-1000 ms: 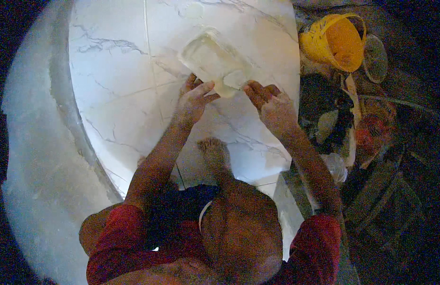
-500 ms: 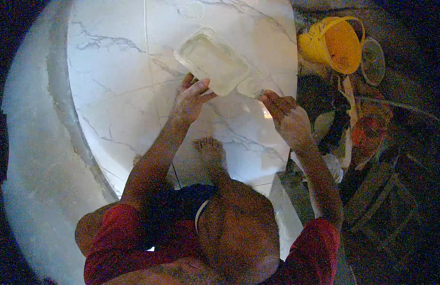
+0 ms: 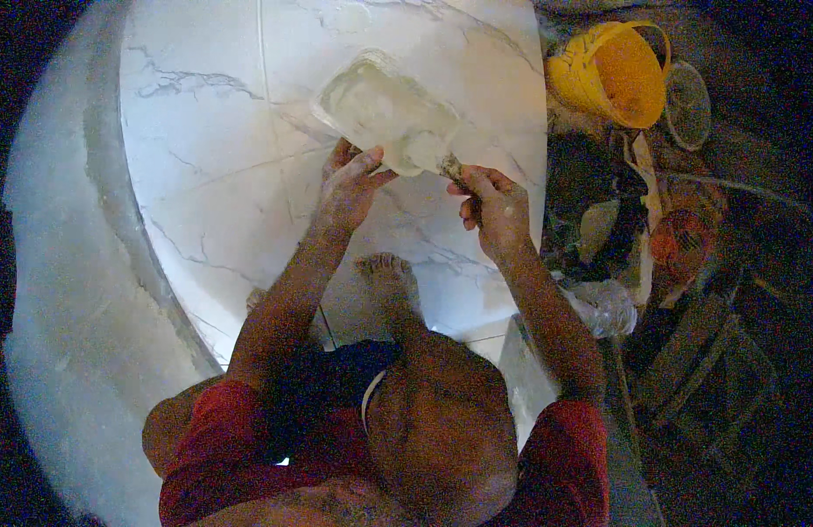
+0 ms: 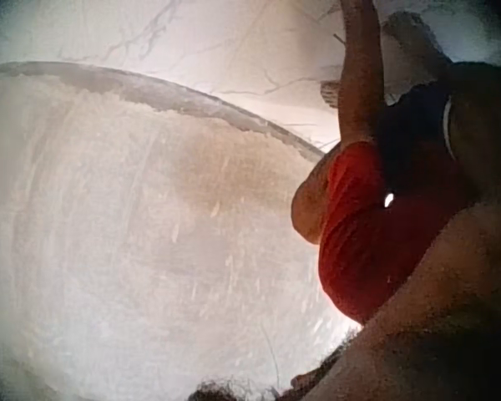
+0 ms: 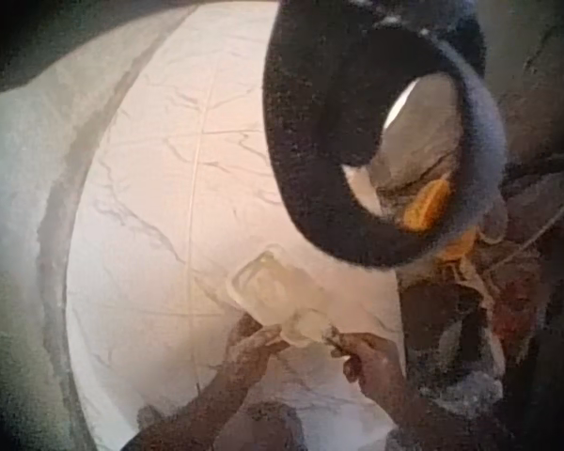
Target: The person applies white grout to the seams between floor tiles using a tool while holding a small container of grout by hand.
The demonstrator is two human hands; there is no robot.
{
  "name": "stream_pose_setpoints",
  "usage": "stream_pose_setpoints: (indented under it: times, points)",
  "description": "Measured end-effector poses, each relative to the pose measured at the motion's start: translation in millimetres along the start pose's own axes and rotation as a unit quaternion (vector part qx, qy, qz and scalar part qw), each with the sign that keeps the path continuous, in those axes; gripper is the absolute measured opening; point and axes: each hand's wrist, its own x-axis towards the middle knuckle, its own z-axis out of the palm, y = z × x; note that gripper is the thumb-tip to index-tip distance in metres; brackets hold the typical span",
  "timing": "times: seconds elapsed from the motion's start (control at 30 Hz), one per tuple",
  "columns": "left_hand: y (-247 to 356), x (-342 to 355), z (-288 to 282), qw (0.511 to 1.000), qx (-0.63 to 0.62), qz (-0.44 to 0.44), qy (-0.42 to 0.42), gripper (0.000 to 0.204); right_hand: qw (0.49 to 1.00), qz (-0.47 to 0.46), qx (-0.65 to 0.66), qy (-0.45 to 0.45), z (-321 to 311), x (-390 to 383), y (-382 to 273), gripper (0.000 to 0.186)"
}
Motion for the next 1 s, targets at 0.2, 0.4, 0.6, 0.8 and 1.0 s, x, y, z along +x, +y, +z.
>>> stream_pose_setpoints:
  times: [0.2,0.4,0.6,0.8,1.0]
  points:
    - [-8,4,-9,1.0,0.014,0.001,0.022,0.063,0.999,0.003,-0.035,0.012,-12,-6,-5,0.027]
    - [-1,5,-12,0.999,0.018,0.003,0.038,0.058,0.993,-0.03,-0.107,0.032,-37,-18,-23,0.029]
    - [14,0,-1,0.998,0.048,0.011,0.034,0.056,0.783,-0.432,-0.446,0.023,-22,-33,-57,0.021]
    - [13,1,-4,0.996,0.088,-0.024,0.009,0.076,0.503,-0.493,-0.707,-0.064,-10,-23,-71,0.039]
    - [4,1,-6,0.997,0.077,-0.019,0.01,0.081,0.541,-0.449,-0.703,-0.105,9,-27,-59,0.025]
